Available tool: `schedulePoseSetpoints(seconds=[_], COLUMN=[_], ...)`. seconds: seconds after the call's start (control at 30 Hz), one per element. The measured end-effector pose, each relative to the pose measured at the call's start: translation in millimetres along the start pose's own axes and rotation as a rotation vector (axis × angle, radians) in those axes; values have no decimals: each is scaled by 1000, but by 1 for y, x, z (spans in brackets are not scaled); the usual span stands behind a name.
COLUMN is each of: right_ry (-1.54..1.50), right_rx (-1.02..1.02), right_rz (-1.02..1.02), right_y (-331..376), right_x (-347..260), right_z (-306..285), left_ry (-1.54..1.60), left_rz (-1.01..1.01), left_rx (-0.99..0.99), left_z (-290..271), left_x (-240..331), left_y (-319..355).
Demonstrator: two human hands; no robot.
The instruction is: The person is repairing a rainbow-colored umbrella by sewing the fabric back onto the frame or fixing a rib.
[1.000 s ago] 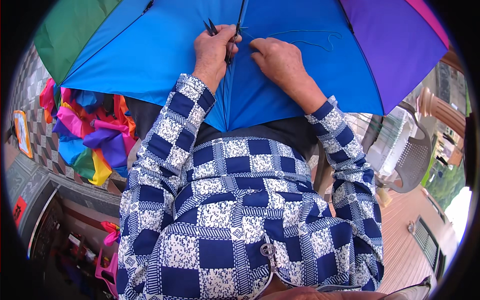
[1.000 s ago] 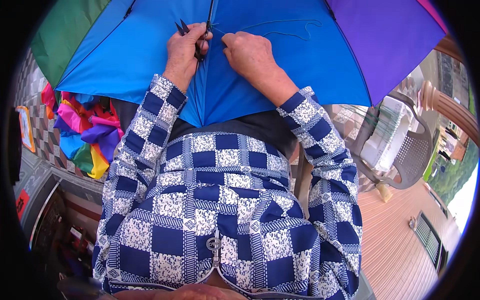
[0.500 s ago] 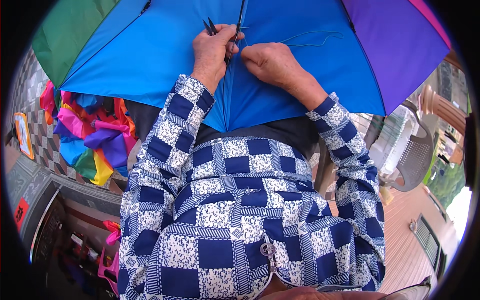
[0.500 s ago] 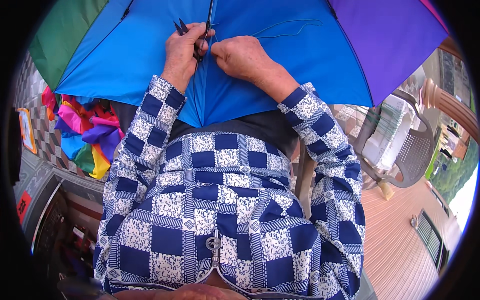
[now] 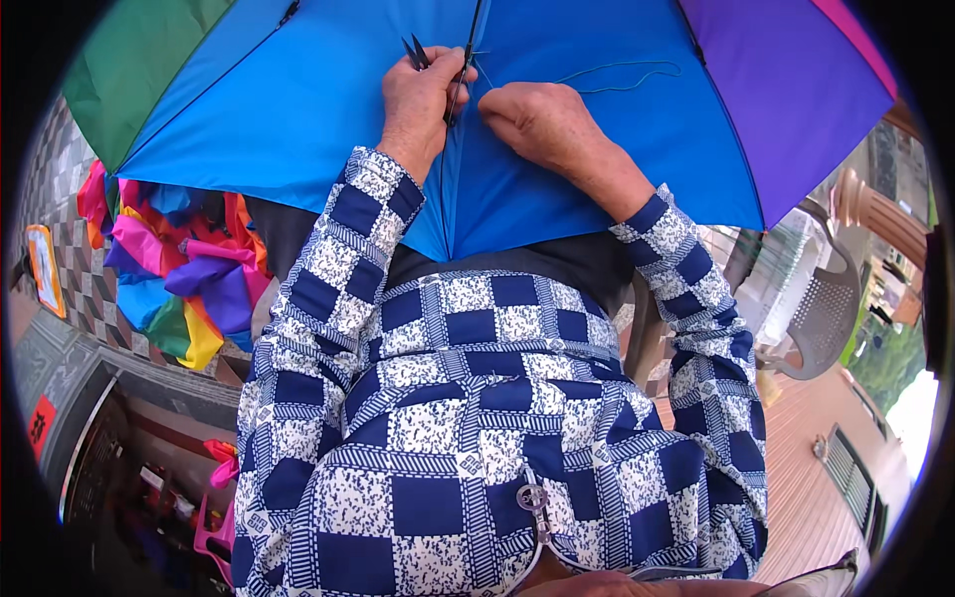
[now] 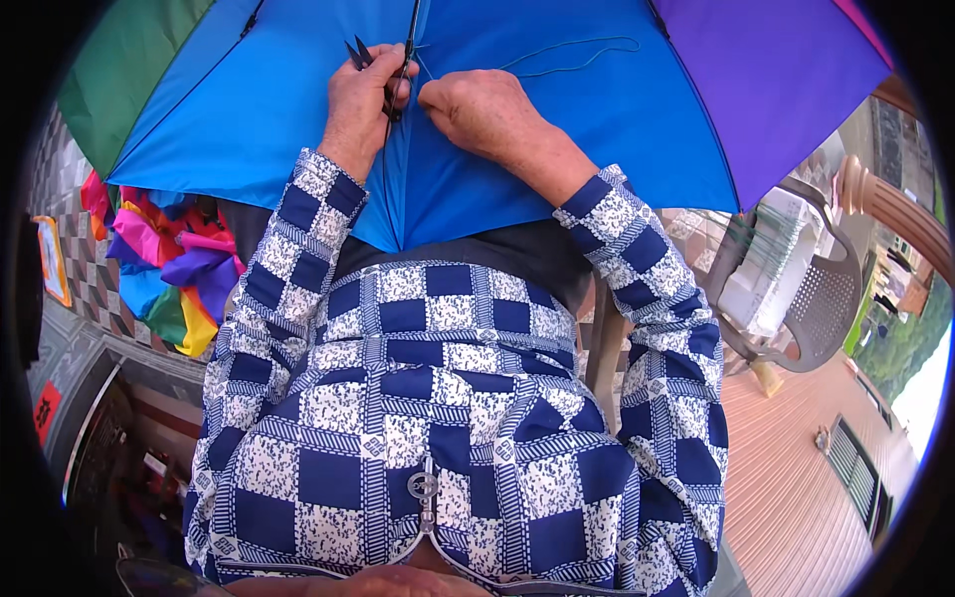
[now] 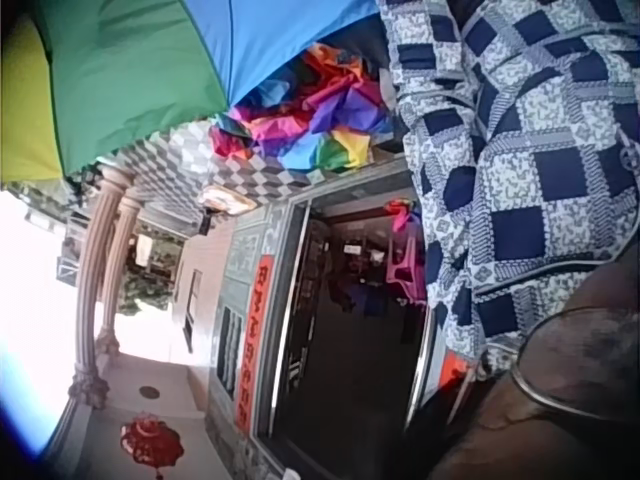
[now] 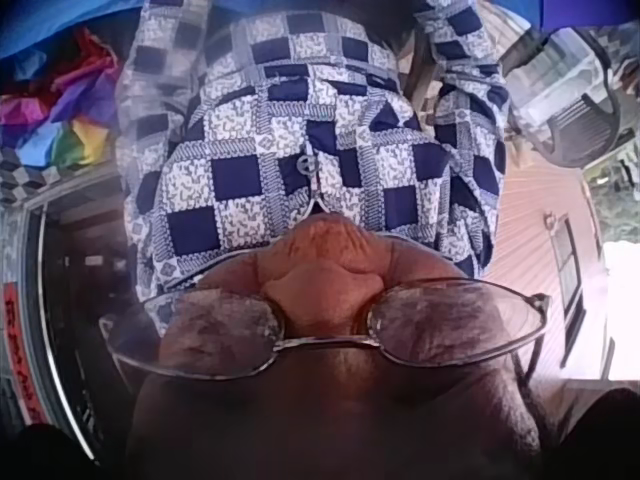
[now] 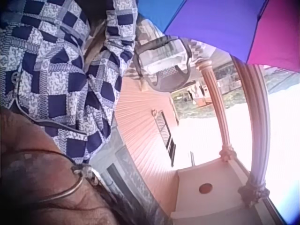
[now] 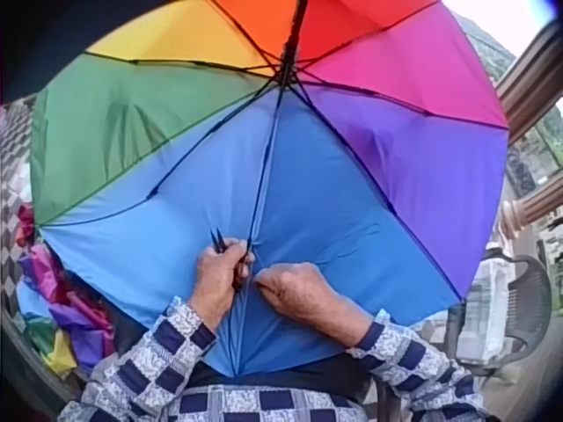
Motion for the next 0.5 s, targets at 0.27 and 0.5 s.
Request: schedulePoseSetpoints(seconds=[0.27,0.5], right_ry=[116,391], right_rx=[66,155], right_rz=[-1,-30], right_y=[-6,-25], right_x=[8,12], right_z=[-20,-32], left_ry=[6,-24], left_rz=[4,6], left_rx=[9,36], left_z=[0,2], left_x=[-1,0], left_y=[-1,1])
Point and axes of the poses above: each hand's wrist, its own y-axis away from the middle knuckle, its own z-axis out of the palm, x = y × z, the point moved 1 cm from there along -y, towards the middle knuckle, and after that the axes turned 12 degrees about y, right-handed, at the moved point
